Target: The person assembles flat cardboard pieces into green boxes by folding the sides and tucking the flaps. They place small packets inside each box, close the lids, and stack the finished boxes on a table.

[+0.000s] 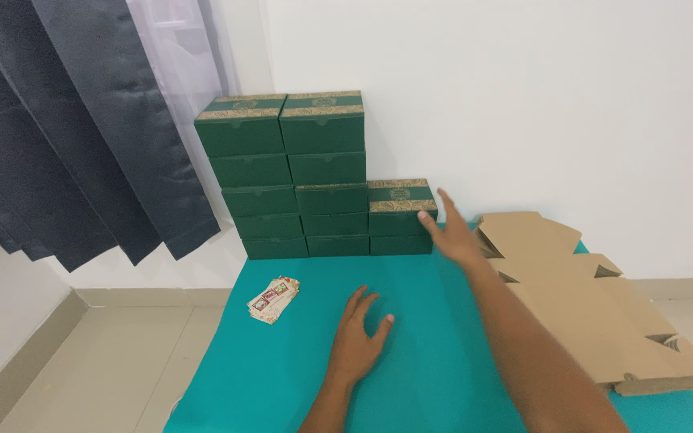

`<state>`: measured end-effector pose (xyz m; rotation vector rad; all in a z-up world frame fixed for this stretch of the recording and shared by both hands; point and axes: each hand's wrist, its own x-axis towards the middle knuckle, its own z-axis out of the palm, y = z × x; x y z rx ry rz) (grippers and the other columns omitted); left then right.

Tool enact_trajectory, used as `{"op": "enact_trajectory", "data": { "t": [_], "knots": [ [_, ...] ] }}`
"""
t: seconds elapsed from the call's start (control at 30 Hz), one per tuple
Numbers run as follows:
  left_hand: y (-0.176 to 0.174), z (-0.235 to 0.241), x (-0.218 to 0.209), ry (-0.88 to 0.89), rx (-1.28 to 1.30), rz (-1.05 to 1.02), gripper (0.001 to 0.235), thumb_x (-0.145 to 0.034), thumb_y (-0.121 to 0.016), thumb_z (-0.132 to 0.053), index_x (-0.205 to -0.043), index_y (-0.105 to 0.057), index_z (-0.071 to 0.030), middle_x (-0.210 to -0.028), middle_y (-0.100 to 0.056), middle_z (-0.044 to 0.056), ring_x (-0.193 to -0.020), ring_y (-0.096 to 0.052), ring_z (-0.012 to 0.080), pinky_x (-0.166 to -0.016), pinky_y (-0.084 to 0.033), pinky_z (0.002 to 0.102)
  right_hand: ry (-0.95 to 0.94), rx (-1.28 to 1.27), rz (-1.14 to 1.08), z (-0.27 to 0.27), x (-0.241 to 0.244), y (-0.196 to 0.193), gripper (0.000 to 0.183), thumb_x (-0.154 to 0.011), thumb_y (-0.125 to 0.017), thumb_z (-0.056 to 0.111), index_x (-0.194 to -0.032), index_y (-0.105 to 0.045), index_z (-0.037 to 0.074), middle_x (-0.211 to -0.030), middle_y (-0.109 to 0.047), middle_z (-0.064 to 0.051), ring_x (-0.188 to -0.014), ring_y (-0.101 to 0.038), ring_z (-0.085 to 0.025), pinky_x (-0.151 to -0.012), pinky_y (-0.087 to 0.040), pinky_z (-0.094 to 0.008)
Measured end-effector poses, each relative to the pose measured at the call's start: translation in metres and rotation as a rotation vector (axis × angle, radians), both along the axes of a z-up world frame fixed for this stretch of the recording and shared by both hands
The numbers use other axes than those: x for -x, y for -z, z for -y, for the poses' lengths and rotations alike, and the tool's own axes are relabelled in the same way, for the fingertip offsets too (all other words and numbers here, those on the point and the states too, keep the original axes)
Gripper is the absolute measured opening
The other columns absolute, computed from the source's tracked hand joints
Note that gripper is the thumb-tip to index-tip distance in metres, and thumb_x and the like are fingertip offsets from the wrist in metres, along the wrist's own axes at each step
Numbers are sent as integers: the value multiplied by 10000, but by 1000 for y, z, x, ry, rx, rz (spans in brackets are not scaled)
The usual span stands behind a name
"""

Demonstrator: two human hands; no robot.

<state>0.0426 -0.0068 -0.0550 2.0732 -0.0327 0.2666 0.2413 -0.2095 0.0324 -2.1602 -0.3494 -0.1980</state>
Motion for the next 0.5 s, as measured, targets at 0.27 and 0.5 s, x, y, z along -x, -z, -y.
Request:
{"op": "enact_trajectory", "data": {
  "t": [0.27, 0.5],
  "knots": [
    [10, 1, -5, -23, -24, 15, 605, -975, -625, -465, -1503, -532, -184, -1690, -345, 25, -1540, -363, 259, -1204, -397, 477, 236, 860, -251, 94, 50, -33, 809, -886, -505, 802, -1484, -542, 258, -1466, -603, -117, -1303, -598, -388, -961, -535, -566],
    [17, 0, -5, -59, -35, 84, 532, -982, -623, -444, -1429, -602, -158, -1640, -425, 38, -1497, -429, 256, -1164, -453, 462, 176, 1110, -323, 117, 69, 12, 680, -893, -679, 708, -1474, -548, 380, -1495, -593, 41, -1321, -609, -299, -984, -598, -502]
  ]
}}
